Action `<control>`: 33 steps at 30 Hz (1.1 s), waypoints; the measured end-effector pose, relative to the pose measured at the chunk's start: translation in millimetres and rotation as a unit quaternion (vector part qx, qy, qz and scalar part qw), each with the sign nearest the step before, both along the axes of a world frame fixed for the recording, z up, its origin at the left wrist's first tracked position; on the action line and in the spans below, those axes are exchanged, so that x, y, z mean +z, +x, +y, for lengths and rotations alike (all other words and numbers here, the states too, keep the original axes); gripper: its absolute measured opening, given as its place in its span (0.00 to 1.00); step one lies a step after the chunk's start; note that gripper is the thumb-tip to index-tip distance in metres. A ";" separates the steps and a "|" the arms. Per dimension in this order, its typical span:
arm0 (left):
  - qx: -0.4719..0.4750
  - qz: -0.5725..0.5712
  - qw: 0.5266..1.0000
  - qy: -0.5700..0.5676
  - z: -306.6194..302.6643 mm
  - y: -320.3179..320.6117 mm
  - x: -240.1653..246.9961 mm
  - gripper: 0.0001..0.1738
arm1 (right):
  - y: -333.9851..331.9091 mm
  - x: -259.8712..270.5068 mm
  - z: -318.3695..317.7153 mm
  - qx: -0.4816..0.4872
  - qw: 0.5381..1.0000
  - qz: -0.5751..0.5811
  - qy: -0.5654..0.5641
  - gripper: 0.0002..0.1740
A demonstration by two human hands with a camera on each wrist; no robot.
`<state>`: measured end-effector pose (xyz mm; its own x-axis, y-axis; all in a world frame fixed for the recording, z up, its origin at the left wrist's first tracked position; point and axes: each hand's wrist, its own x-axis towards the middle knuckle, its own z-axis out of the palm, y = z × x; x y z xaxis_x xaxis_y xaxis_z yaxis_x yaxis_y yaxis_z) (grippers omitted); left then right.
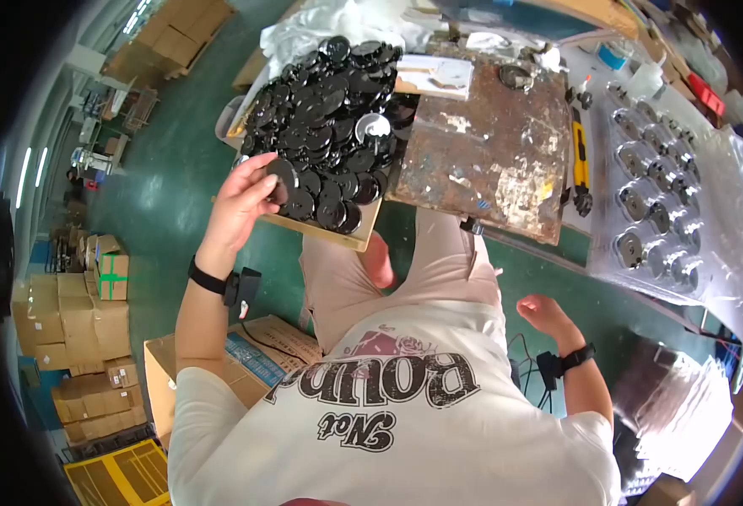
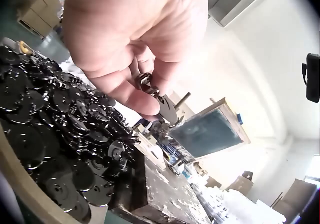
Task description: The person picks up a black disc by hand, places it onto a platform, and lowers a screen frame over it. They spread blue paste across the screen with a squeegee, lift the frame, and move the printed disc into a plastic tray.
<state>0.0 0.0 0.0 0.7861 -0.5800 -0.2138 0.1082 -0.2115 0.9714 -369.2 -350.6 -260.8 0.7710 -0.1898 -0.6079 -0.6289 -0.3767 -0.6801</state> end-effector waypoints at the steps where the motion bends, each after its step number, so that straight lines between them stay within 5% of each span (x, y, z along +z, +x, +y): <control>1: -0.002 -0.011 1.000 -0.011 -9.2 4.7 -2.2 0.27 | 9.8 4.0 -4.2 -0.003 0.999 -0.038 -0.007 0.12; 8: -0.059 -0.021 0.998 -0.031 -88.6 -2.0 9.5 0.24 | -7.9 86.1 -2.5 -0.048 0.990 -0.126 -0.029 0.11; 16: -0.231 -0.154 0.960 0.033 -207.6 68.7 -2.7 0.24 | -37.3 130.3 16.8 -0.148 0.980 -0.135 -0.010 0.10; 23: -0.377 -0.404 0.829 0.084 -286.8 114.3 -43.3 0.26 | -59.2 171.8 42.1 -0.220 0.961 -0.113 -0.122 0.10; 33: -0.373 -0.569 0.732 0.040 -309.1 133.4 -73.3 0.23 | -56.1 228.2 64.6 -0.234 0.956 -0.084 -0.158 0.10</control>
<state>133.4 -309.1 -73.3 -0.0468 -0.9600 0.2761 -0.9356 0.1389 0.3246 -425.3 -286.0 -32.7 0.6385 -0.6915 -0.3379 -0.6700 -0.2833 -0.6862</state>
